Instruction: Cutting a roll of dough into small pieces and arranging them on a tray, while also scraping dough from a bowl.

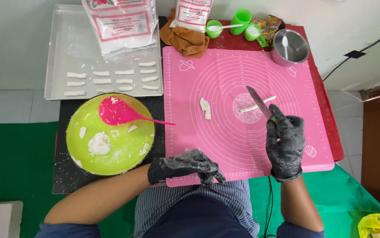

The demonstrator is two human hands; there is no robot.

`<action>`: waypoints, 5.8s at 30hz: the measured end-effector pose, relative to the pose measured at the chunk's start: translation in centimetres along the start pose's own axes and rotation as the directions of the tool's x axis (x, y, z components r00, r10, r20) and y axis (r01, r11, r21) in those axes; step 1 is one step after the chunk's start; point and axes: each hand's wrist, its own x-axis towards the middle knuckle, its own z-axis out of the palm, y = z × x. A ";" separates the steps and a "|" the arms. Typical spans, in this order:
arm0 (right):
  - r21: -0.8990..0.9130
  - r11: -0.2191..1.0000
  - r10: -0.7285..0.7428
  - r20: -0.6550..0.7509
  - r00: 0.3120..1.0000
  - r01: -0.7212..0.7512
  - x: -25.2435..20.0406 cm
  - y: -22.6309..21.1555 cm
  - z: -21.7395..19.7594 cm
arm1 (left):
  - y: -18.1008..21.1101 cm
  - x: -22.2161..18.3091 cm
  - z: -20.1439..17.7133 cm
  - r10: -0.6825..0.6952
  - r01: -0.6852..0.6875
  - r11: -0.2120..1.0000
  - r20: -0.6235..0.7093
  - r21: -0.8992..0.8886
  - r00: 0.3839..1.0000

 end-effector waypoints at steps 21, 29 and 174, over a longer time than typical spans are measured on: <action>-0.015 0.949 0.314 0.145 0.938 -0.315 -5.5 3.3 2.0 | 0.2 0.9 0.2 -0.037 0.035 0.998 -0.024 -0.061 0.999; -0.028 0.952 0.307 0.118 0.944 -0.306 -6.0 3.5 2.4 | 0.3 1.1 0.2 -0.046 0.043 0.995 -0.039 -0.086 0.998; 0.081 0.880 -0.418 0.602 0.680 0.469 5.6 0.5 4.8 | 0.1 2.5 -4.5 -0.521 0.448 0.779 -0.055 -0.439 0.852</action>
